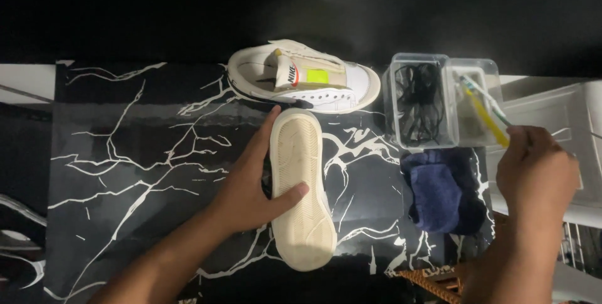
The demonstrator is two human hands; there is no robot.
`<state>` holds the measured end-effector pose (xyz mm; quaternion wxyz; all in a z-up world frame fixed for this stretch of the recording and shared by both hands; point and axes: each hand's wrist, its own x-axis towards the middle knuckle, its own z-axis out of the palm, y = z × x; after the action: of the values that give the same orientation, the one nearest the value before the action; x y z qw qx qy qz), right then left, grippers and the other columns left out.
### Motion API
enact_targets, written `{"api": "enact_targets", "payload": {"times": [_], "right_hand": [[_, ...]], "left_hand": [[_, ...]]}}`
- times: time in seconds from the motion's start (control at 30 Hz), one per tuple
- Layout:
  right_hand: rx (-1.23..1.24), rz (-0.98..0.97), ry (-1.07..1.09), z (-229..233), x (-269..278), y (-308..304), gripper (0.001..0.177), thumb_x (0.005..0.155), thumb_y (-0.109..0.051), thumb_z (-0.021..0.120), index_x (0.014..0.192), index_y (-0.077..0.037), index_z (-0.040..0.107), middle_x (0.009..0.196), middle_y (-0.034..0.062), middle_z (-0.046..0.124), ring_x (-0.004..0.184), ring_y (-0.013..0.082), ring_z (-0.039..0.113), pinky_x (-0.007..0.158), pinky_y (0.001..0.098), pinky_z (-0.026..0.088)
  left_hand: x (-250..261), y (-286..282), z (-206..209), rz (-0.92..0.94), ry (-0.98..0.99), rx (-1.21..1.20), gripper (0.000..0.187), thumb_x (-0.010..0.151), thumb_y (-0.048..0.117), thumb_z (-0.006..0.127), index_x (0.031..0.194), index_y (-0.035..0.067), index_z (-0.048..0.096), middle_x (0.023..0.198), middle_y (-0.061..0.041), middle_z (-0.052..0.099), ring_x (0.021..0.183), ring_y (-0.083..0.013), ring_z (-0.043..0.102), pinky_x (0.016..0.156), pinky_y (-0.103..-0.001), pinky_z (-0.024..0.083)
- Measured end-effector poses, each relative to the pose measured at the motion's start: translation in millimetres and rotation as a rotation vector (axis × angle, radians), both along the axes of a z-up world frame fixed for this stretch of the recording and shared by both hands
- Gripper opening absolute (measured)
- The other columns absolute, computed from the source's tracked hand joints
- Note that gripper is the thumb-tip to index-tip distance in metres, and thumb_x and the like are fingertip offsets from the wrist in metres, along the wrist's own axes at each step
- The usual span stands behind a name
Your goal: Cleaning the exterior and interior of white sneakers using a toothbrush and a cloth at a stain treatment station.
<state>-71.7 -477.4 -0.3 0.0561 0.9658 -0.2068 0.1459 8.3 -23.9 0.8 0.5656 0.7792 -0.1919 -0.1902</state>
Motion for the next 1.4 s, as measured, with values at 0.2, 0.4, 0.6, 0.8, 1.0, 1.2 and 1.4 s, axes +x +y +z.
{"api": "enact_targets", "payload": {"times": [0.2, 0.4, 0.6, 0.8, 1.0, 1.2, 1.4], "right_hand": [[0.008, -0.086, 0.121, 3.4, -19.3, 3.9, 0.029, 0.120, -0.022, 0.054, 0.115, -0.009, 0.080, 0.090, 0.0198, 0.075, 0.077, 0.0523, 0.068, 0.063, 0.0587, 0.049], [0.305, -0.135, 0.065, 8.5, -53.6, 31.0, 0.026, 0.121, -0.022, 0.054, 0.132, 0.001, 0.059, 0.103, 0.0300, 0.068, 0.084, 0.0538, 0.066, 0.070, 0.0621, 0.047], [0.387, -0.159, 0.160, -11.0, -68.5, 25.4, 0.033, 0.117, -0.027, 0.054, 0.124, 0.002, 0.067, 0.101, 0.0261, 0.073, 0.096, 0.0514, 0.067, 0.078, 0.0579, 0.047], [0.384, -0.201, 0.160, -27.4, -77.0, 13.2, 0.031, 0.116, -0.027, 0.050, 0.124, -0.003, 0.068, 0.106, 0.0316, 0.071, 0.098, 0.0568, 0.064, 0.081, 0.0600, 0.046], [0.323, -0.140, 0.167, -39.9, -77.3, 7.8, 0.033, 0.116, -0.024, 0.048, 0.126, 0.001, 0.068, 0.120, 0.0325, 0.068, 0.104, 0.0568, 0.063, 0.086, 0.0614, 0.046], [0.281, -0.064, 0.090, -61.5, -93.7, -6.5, 0.024, 0.124, -0.018, 0.051, 0.126, 0.001, 0.066, 0.105, 0.0305, 0.070, 0.090, 0.0579, 0.065, 0.076, 0.0638, 0.046], [0.315, -0.159, 0.098, -43.8, -90.2, 7.8, 0.027, 0.125, -0.021, 0.052, 0.133, 0.000, 0.065, 0.098, 0.0273, 0.074, 0.091, 0.0511, 0.069, 0.076, 0.0568, 0.050]], "left_hand": [[0.3, 2.4, 1.1, 0.006, -0.017, -0.003, 0.109, 0.083, 0.034, 0.077, 0.163, 0.013, 0.006, 0.173, -0.011, 0.018, 0.158, -0.0305, 0.024, 0.123, -0.047, 0.025], [1.0, 1.0, 1.9, -0.004, -0.012, 0.061, 0.110, 0.084, 0.040, 0.074, 0.163, 0.018, 0.001, 0.171, -0.014, 0.027, 0.155, -0.0349, 0.029, 0.118, -0.051, 0.030], [-6.2, 0.0, -7.4, 0.074, -0.201, -0.039, 0.105, 0.087, 0.032, 0.078, 0.162, 0.006, 0.009, 0.172, -0.016, 0.019, 0.160, -0.0345, 0.023, 0.128, -0.050, 0.023], [-5.0, 3.4, -15.4, 0.021, -0.564, -0.019, 0.079, 0.100, 0.028, 0.072, 0.163, 0.013, 0.027, 0.175, -0.015, 0.017, 0.166, -0.0432, 0.014, 0.136, -0.063, 0.022], [-0.5, 5.6, -7.3, -0.022, -0.579, 0.022, 0.075, 0.100, 0.025, 0.070, 0.161, 0.006, 0.030, 0.171, -0.017, 0.025, 0.162, -0.0351, 0.028, 0.132, -0.052, 0.030], [-3.6, 4.7, -6.5, -0.028, -0.543, -0.015, 0.072, 0.103, 0.027, 0.066, 0.161, 0.009, 0.029, 0.172, -0.017, 0.026, 0.163, -0.0353, 0.030, 0.131, -0.050, 0.034], [-8.1, 1.4, -7.7, -0.010, -0.449, -0.024, 0.076, 0.100, 0.027, 0.069, 0.161, 0.011, 0.027, 0.174, -0.014, 0.019, 0.163, -0.0342, 0.027, 0.129, -0.052, 0.036]]}}
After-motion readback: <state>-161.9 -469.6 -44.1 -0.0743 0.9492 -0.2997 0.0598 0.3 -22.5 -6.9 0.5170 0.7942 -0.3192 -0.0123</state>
